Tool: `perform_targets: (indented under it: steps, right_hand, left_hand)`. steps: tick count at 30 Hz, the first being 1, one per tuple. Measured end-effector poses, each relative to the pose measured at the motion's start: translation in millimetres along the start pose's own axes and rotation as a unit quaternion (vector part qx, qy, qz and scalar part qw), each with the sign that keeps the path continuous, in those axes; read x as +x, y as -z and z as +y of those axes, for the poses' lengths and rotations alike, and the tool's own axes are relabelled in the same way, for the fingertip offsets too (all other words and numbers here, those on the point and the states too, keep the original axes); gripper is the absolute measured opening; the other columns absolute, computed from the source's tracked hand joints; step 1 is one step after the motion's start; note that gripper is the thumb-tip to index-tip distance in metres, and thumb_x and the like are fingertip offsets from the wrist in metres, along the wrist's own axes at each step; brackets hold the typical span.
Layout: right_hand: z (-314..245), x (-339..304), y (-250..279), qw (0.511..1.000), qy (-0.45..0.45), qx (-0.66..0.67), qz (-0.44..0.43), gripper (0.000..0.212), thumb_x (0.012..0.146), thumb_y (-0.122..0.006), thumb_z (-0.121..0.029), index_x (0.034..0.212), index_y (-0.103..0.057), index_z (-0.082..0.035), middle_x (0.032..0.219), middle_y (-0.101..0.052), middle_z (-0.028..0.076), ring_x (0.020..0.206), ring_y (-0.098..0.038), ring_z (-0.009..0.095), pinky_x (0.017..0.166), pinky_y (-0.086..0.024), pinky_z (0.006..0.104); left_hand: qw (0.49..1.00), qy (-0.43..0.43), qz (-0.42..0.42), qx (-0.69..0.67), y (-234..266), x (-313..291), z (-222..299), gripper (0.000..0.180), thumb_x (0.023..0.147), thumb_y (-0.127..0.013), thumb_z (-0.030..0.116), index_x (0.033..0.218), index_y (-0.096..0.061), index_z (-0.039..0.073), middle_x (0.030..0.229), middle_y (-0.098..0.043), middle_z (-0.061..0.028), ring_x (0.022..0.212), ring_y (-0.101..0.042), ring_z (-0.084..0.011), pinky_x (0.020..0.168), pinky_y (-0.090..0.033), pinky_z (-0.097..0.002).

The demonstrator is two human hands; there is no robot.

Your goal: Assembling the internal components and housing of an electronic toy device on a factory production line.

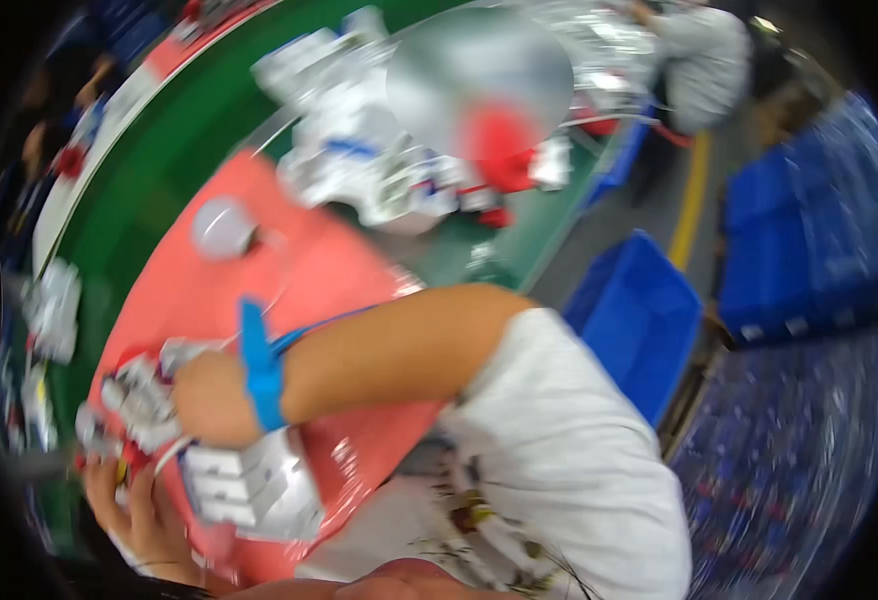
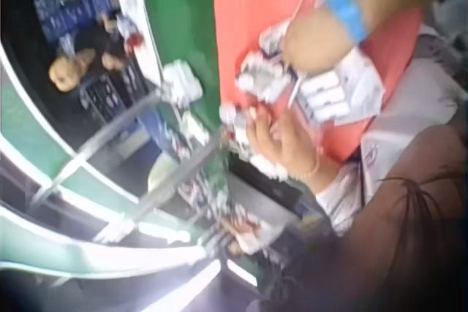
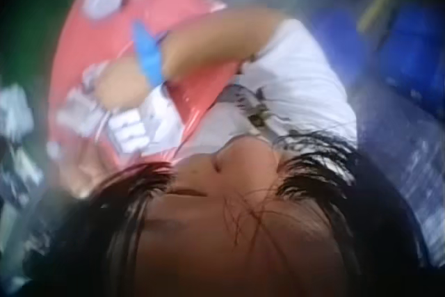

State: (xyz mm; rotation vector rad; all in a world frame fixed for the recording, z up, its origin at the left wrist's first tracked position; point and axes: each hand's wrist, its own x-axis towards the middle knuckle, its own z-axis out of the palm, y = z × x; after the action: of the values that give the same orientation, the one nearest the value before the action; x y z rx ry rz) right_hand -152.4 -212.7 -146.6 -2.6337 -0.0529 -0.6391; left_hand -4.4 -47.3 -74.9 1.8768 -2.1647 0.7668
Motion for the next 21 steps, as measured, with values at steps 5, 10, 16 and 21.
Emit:
perform_targets:
  steps: [5,10,16,21]
  right_hand:
    - [-15,-15,-9,0.993,-0.111,-0.032,-0.011,0.015,0.067,-0.057,-0.015,0.068,-0.065,-0.002,0.075,-0.06,0.012,0.081,-0.056,0.026,0.062,-0.049,0.0348]
    - [-7,-6,-9,0.993,-0.105,-0.047,-0.043,0.016,0.067,-0.058,-0.015,0.069,-0.065,0.0,0.076,-0.06,0.013,0.08,-0.057,0.027,0.062,-0.05,0.0356]
    - [-3,2,-5,0.99,-0.074,-0.043,-0.111,0.016,0.067,-0.059,-0.014,0.066,-0.064,0.001,0.07,-0.06,0.018,0.072,-0.061,0.031,0.057,-0.051,0.0396]
    - [10,-11,-6,0.992,-0.061,-0.061,-0.095,0.016,0.066,-0.058,-0.016,0.063,-0.064,-0.001,0.065,-0.061,0.015,0.066,-0.061,0.031,0.056,-0.05,0.041]
  left_hand:
    - [0.985,-0.096,0.132,-0.058,-15,19,10,0.015,0.079,-0.064,0.014,0.092,-0.063,0.007,0.086,-0.061,-0.0145,0.077,-0.058,-0.0302,0.066,-0.051,-0.0421]
    - [0.974,-0.161,0.15,-0.052,-40,11,-4,0.013,0.079,-0.063,0.013,0.09,-0.063,0.006,0.086,-0.061,-0.0147,0.077,-0.058,-0.0303,0.067,-0.051,-0.0424]
    - [0.951,-0.259,0.17,-0.018,-46,4,-31,0.011,0.08,-0.06,0.012,0.087,-0.063,0.004,0.086,-0.06,-0.0149,0.078,-0.058,-0.0305,0.068,-0.051,-0.0429]
    - [0.996,0.014,0.014,-0.087,-5,18,27,0.023,0.071,-0.071,0.004,0.093,-0.063,0.009,0.106,-0.052,-0.0112,0.104,-0.048,-0.0324,0.074,-0.048,-0.0347]
